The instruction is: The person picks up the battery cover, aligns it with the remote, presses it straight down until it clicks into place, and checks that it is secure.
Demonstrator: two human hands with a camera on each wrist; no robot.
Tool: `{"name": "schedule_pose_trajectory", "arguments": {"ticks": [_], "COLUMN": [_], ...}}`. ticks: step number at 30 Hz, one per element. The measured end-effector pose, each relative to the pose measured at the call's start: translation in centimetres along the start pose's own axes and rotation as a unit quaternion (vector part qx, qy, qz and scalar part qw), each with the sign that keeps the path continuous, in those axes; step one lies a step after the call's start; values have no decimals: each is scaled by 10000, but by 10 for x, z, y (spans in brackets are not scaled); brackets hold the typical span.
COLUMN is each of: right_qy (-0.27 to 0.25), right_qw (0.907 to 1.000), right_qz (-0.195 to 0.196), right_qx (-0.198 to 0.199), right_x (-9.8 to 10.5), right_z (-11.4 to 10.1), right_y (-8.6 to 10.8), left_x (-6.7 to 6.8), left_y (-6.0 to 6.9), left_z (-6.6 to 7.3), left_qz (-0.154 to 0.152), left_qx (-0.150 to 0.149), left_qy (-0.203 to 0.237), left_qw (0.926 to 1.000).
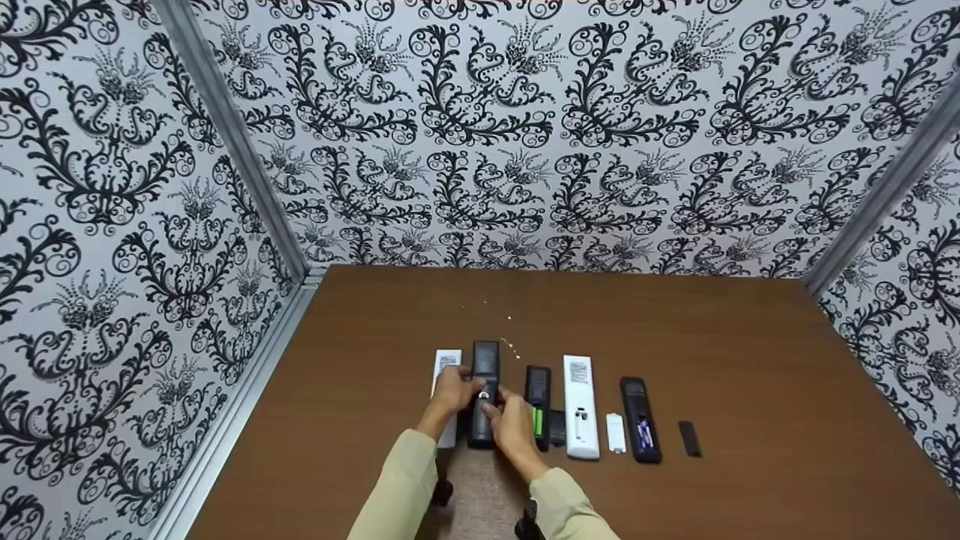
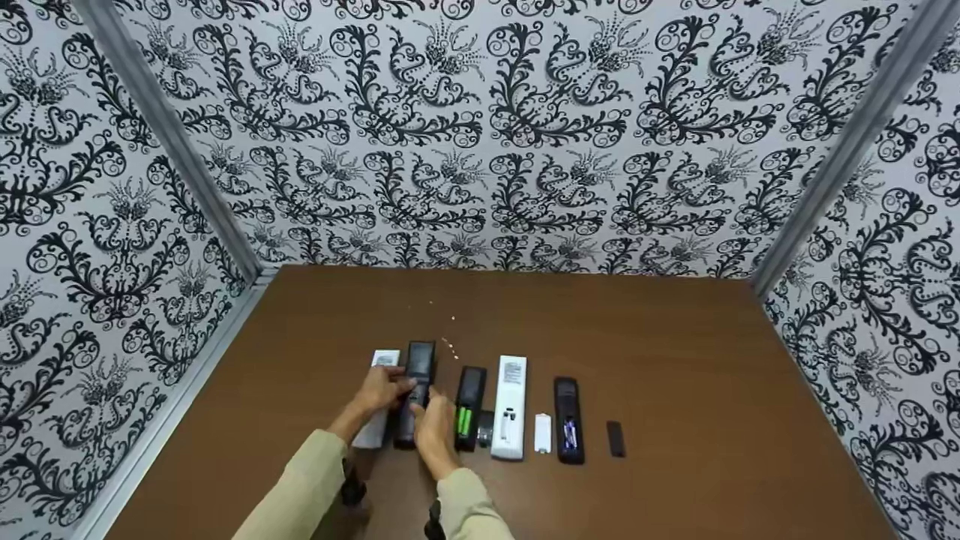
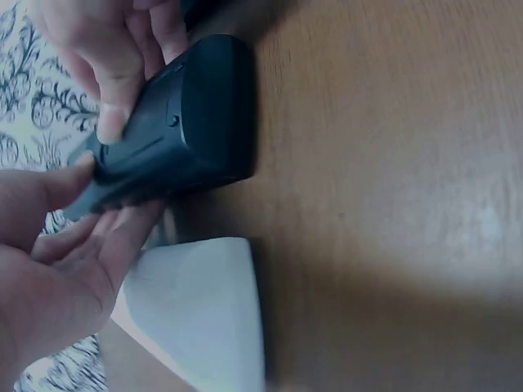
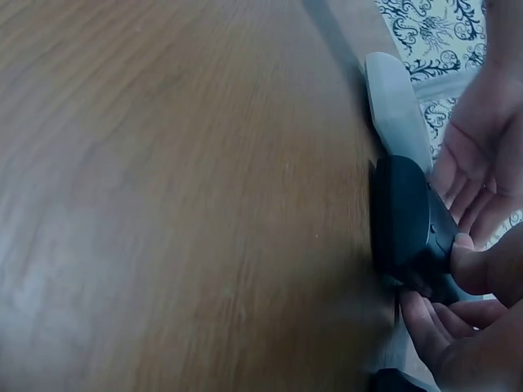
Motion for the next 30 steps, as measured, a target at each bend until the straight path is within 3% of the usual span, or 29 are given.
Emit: {"name": "schedule_pose_trajectory", "arguments": {"ticks": [3,6,15,18,24,30], "right_qy": [177,465,1104,1097,921,740], "right_qw": [9997,9980,9892,9896,9931,9961], "right_qz": [72,180,457,437,340,-18], "right_qx": [181,384,846,826,641,481], "right_x": [-1,-2,-5,-5,-3,5], "right_z": [-2,-3,-6,-6,-5,-9], "right_y": [2,4,7,8,7,7], "left_x": [-1,-4,-15,-16,-18,-20], "left_y": [4,7,10,11,11,14], "left_z": [6,9,11,12,12,12], "left_qz": [290,522,1109,1230,1282,1406], "left_qx": [-227,-242,303,248,65,-53], "left_qy": [-503,-781,-1434,-1623,-1663,-1628], "left_qw": [9981,9953,9830,9787,9777,9766]}}
Point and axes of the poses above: each hand's wrist, its own y-axis away from the middle knuckle, its own x-axis out of the back of the hand, z = x × y, the point moved 2 cm from there along -y, towards the middle knuckle, and after that the axes turned 10 degrees about x, right-handed, at the moved point
